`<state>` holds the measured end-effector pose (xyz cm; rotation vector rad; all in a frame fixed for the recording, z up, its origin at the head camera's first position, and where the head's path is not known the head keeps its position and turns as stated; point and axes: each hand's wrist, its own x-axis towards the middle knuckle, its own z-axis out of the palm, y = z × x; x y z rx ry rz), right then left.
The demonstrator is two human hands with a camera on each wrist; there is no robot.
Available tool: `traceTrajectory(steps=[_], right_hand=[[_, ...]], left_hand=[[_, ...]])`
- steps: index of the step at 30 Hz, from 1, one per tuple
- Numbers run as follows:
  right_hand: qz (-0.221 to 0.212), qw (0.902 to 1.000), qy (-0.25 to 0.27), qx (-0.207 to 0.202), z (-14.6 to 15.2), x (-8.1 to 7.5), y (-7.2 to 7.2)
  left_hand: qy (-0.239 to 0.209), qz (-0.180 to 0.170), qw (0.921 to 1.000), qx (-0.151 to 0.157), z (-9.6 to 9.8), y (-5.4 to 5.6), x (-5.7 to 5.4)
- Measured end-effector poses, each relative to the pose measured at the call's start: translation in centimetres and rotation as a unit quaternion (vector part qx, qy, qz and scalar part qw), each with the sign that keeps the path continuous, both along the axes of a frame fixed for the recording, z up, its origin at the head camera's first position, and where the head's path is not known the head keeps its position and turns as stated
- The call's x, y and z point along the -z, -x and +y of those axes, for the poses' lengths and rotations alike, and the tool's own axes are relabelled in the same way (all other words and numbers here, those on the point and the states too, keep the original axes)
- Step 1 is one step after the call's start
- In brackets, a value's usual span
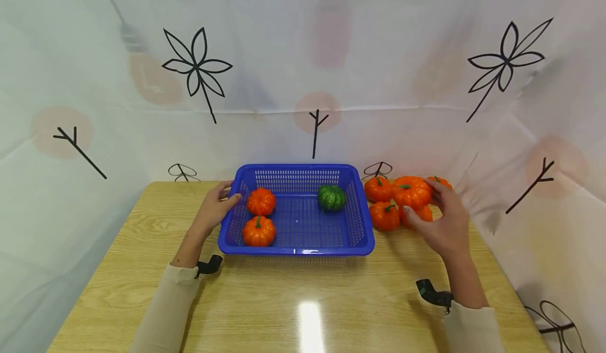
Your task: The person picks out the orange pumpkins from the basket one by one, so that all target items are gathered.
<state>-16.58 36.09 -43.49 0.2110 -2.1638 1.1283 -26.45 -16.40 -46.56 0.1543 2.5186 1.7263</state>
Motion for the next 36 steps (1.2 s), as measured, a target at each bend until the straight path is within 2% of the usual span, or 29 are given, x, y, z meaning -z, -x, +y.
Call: traceTrajectory(steps=[8, 15, 20, 23, 29, 36], right_hand=[[-0.012, 0.9983, 0.033, 0.046, 2.0, 0.7, 0.0], [-0.074, 0.9902, 0.057, 0.104, 3.2, 1.2, -0.2], [-0.101, 0.9825, 0.081, 0.134, 4.1, 2.1, -0.1], [-0.124, 0.9752, 0.096, 0.156, 4.7, 2.5, -0.1], [-0.191, 0.9524, 0.125, 0.202, 5.9, 3.7, -0.1], [-0.208, 0.9398, 0.156, 0.222, 7.0, 5.4, 0.2]], left_hand=[[-0.005, -0.002, 1.0, 0.0, 0.0, -0.1, 0.1], [-0.014, 0.0, 0.9999, 0.003, 0.0, 0.0, 0.2], [-0.012, 0.001, 0.9999, 0.001, 0.1, -0.1, 0.1], [-0.008, 0.003, 1.0, 0.001, 0.1, -0.1, 0.0], [-0.009, 0.004, 0.9999, 0.004, 0.1, 0.0, 0.1], [-0.009, 0.007, 0.9999, 0.003, 0.1, 0.1, 0.0]])
